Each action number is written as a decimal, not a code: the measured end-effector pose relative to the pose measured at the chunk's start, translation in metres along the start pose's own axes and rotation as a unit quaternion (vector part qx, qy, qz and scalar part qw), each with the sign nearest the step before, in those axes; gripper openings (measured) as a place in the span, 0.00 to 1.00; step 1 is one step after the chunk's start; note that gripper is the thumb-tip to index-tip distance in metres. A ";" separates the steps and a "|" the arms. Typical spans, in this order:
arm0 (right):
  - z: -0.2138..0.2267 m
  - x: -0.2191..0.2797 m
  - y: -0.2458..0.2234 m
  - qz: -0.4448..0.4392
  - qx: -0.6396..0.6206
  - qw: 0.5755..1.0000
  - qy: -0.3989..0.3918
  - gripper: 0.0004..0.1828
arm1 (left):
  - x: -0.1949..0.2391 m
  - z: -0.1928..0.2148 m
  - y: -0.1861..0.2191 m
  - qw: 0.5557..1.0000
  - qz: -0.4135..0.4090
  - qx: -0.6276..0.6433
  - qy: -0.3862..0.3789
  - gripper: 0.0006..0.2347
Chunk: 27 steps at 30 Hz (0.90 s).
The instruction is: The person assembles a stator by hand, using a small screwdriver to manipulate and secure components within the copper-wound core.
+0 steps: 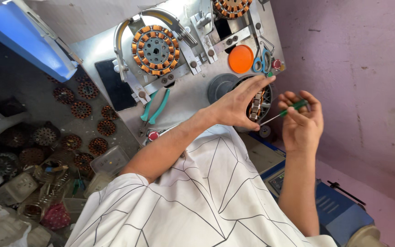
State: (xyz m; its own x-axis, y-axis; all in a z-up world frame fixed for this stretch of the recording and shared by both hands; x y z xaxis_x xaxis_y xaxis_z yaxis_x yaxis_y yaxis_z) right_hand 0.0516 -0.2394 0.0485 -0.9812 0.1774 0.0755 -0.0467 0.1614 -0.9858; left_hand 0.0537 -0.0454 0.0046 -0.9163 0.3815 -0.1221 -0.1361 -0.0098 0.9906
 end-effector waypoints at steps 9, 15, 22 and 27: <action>-0.015 0.054 -0.016 0.153 0.021 0.987 0.054 0.31 | 0.007 0.001 0.008 0.996 -0.060 -0.056 0.025 0.52; -0.050 0.076 -0.025 0.371 0.199 0.907 -0.018 0.34 | -0.002 0.019 -0.007 0.958 -0.006 0.262 -0.114 0.25; -0.057 0.082 -0.027 0.448 0.269 0.851 -0.043 0.35 | -0.009 0.018 -0.022 0.927 0.022 0.335 -0.165 0.17; -0.071 0.086 -0.029 0.525 0.296 0.792 -0.093 0.35 | -0.011 0.018 -0.027 0.929 0.016 0.329 -0.169 0.16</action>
State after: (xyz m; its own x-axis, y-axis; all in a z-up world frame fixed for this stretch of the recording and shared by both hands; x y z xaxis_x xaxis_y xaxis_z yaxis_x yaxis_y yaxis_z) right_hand -0.0178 -0.1603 0.0939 -0.5457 -0.2435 -0.8018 0.7880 -0.4744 -0.3923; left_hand 0.0742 -0.0321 -0.0197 -0.7304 0.6600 -0.1759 0.2506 0.4985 0.8299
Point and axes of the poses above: each hand's wrist, its own x-axis away from the middle knuckle, its own z-axis out of the back of the hand, y = z × x, the point moved 7 cm from there along -x, towards the middle knuckle, and after that the axes turned 12 degrees about z, right-handed, at the moved point
